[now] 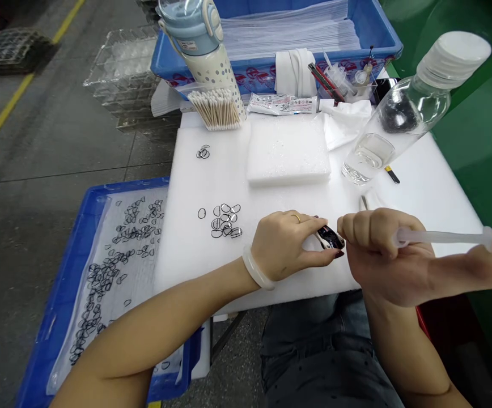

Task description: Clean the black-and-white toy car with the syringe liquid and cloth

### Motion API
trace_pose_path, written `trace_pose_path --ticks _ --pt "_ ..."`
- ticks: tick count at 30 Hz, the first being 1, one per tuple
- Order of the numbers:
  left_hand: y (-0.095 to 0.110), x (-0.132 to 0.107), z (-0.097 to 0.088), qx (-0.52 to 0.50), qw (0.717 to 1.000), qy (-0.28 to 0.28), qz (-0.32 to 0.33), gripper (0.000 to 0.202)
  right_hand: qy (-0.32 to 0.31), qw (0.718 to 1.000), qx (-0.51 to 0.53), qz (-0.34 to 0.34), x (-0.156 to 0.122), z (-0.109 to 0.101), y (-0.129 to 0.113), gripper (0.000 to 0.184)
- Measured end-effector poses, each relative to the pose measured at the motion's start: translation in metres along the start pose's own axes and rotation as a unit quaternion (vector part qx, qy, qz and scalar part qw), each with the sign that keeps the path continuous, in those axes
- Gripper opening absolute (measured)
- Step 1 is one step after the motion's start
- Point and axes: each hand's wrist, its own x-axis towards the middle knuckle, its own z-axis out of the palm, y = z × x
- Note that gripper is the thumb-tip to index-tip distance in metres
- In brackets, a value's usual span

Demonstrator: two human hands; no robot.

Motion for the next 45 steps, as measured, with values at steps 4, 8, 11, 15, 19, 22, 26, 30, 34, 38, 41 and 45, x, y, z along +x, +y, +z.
trace_pose_path --ticks 4,8,11,15,19,22,26,30,34,38,41,45 --pt "0.001 -0.001 0.001 0.018 1.0 -0.009 0.013 0.049 -0.008 0.996 -0.025 -0.082 0.029 0.006 -0.017 0.064" --pt "0.004 -0.004 0.001 0.06 0.997 -0.011 0.055 0.049 -0.05 0.989 -0.055 -0.125 0.086 0.019 0.005 0.055" --pt "0.006 -0.005 0.0 0.072 0.995 -0.031 0.056 0.052 -0.115 0.975 -0.192 -0.01 0.097 0.005 0.018 0.037" --pt "0.009 -0.003 -0.001 0.093 0.991 -0.083 0.049 0.057 -0.017 0.971 -0.208 -0.114 0.062 -0.045 0.002 0.03" --pt "0.009 -0.001 -0.002 0.116 0.985 -0.117 0.045 0.061 0.129 0.87 -0.475 -0.005 0.038 -0.088 -0.005 0.025" --pt "0.009 0.0 -0.003 0.121 0.983 -0.136 0.034 0.062 0.109 0.805 -0.573 0.109 0.037 -0.098 0.009 0.022" --pt "0.01 0.001 -0.005 0.119 0.98 -0.157 0.019 0.06 0.075 0.852 -0.501 0.133 0.035 -0.101 0.018 0.019" --pt "0.01 0.001 -0.005 0.11 0.981 -0.16 0.014 0.06 0.083 0.878 -0.442 0.165 0.025 -0.112 0.012 0.028" --pt "0.008 0.0 -0.004 0.11 0.981 -0.162 0.015 0.06 0.085 0.882 -0.429 0.173 0.013 -0.124 0.003 0.046" --pt "0.008 0.0 -0.004 0.113 0.98 -0.164 0.02 0.061 0.168 0.933 -0.302 0.101 0.009 -0.135 -0.009 0.047" --pt "0.009 0.0 -0.004 0.115 0.979 -0.165 0.022 0.061 0.188 0.918 -0.319 0.143 0.006 -0.143 -0.01 0.051" --pt "0.012 0.001 -0.006 0.128 0.976 -0.174 0.021 0.059 0.154 0.9 -0.365 0.184 -0.002 -0.154 -0.002 0.051"
